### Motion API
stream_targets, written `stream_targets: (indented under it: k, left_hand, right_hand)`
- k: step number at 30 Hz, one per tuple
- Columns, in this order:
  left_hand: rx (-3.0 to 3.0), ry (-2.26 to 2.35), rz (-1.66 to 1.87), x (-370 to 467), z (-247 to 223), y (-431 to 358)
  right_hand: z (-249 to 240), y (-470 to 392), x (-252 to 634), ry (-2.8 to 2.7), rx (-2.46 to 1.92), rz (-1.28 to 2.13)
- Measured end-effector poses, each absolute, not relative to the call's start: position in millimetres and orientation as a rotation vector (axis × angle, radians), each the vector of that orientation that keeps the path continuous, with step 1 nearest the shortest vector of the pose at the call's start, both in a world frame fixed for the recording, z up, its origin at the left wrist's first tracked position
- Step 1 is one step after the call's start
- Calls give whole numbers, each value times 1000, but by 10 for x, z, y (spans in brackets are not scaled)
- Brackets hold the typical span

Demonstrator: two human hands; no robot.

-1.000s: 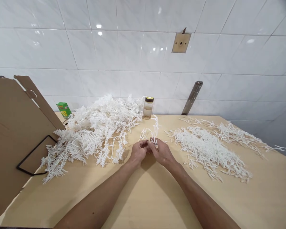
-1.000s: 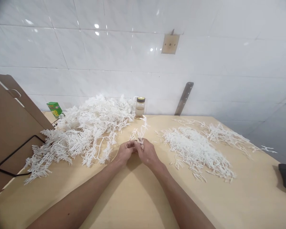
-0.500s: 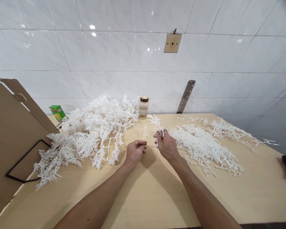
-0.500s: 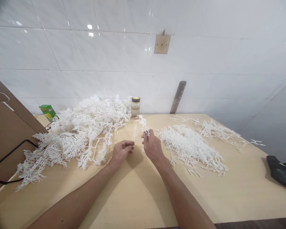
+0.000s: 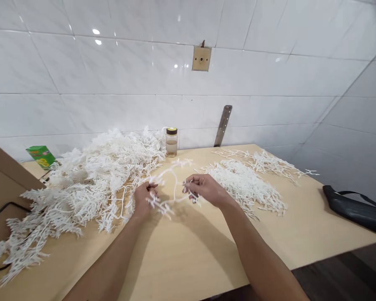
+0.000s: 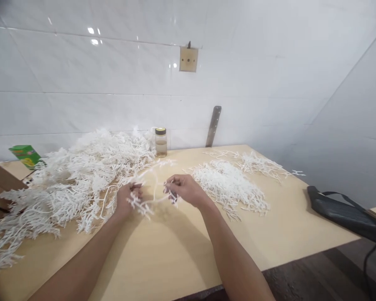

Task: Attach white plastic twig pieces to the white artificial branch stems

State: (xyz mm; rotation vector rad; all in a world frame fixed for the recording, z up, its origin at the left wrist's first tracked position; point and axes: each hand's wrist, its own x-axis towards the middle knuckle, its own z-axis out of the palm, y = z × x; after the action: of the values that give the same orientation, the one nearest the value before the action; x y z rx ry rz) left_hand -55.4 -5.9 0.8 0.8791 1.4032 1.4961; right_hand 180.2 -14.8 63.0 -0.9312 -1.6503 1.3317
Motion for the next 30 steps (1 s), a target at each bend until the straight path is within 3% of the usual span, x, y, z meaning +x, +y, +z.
stream_targets:
  k: [4, 11, 17, 25, 30]
  left_hand:
    - [1134, 1579, 1420, -520, 46, -70]
    - [1287, 1699, 1328, -515, 42, -80]
    - [1458, 1745, 1357, -485, -10, -81]
    - [2132, 1500, 1320, -194, -106, -318]
    - [2416, 1827, 1135, -241, 155, -408]
  right_hand:
    - [601, 185, 2412, -975, -910, 835]
    - [445, 275, 2661, -773, -1036, 850]
    - [317, 155, 2008, -1065, -1200, 926]
    - [-24, 3, 1518, -1594, -1289, 832]
    - [-187, 40, 1455, -1760, -1358, 712]
